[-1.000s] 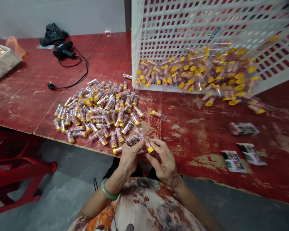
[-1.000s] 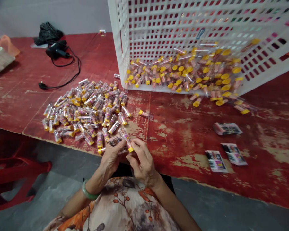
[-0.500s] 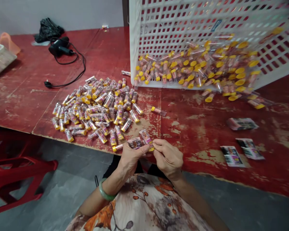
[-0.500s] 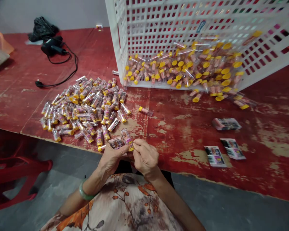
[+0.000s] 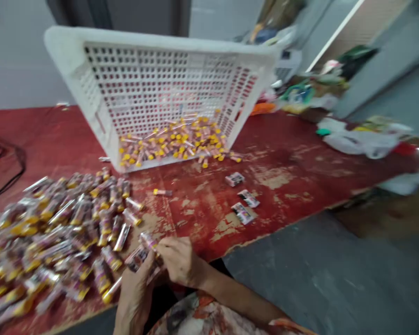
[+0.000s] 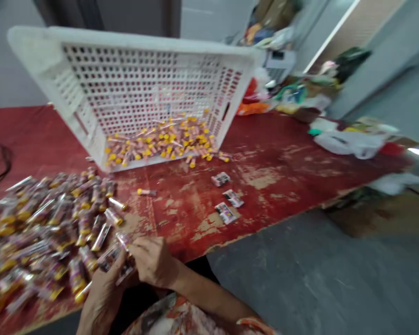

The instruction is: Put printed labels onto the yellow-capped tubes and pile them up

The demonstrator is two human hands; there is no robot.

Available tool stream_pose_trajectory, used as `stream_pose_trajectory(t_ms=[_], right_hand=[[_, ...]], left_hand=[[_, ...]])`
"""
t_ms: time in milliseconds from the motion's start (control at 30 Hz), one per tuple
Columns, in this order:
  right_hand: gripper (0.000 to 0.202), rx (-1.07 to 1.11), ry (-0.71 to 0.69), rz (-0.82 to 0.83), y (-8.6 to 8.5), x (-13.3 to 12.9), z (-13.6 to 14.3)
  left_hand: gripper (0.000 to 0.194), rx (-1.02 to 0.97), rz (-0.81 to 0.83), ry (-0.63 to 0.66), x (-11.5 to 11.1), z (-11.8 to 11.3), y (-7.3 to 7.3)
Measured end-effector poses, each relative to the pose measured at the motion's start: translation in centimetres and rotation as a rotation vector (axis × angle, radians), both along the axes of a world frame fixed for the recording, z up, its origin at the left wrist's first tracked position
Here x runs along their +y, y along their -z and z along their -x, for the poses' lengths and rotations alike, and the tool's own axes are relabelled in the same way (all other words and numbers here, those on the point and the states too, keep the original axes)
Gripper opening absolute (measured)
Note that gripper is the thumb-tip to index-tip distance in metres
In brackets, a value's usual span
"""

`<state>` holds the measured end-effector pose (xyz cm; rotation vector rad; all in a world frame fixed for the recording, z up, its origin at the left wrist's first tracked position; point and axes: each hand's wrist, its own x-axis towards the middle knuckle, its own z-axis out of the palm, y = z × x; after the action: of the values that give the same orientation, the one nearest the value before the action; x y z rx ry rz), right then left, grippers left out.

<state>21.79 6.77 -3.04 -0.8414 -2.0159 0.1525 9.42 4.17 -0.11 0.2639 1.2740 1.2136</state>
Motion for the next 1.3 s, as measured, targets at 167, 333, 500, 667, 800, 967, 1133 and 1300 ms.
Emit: stream_pose_trajectory(t_ms=[167, 333, 500, 667, 800, 967, 1133, 1300], right_hand=[[0.012, -0.13, 0.126, -0.085, 0.9, -0.3, 0.0], [0.016, -0.107, 0.115, -0.143, 1.0, -0.7, -0.4], [0.026, 0.104, -0.025, -0.074, 0.0, -1.2, 0.1], [0.023, 0.105, -0.135, 0.063, -0.4, 2.2, -1.1], [0.022, -0.225, 0.209, 0.076, 0.7, 9.1, -2.3], [0.036, -0.661, 0.3, 0.258, 2.2, 15.5, -1.7], [0.04, -0.243, 0.264, 0.432, 1.8, 14.3, -1.7], [0.034, 0.678, -0.135, 1.038, 0.3, 7.3, -1.9]], left_hand=[[0.047, -0.019, -0.002, 0.023, 0.0, -0.4, 0.6], [0.047, -0.021, 0.004, -0.005, -0.3, -0.9, 0.3], [0.037, -0.031, -0.07, 0.035, -1.0, -0.5, -0.2], [0.035, 0.19, -0.098, 0.033, -0.3, 4.4, -0.2], [0.032, 0.712, -0.154, -0.044, 2.3, 11.2, -0.7], [0.032, 1.232, -0.209, -0.028, 7.0, 16.4, -0.8], [0.027, 0.975, -0.307, -0.38, 6.7, 15.7, -0.9], [0.021, 0.111, -0.24, -0.455, 2.2, 11.6, -1.2]])
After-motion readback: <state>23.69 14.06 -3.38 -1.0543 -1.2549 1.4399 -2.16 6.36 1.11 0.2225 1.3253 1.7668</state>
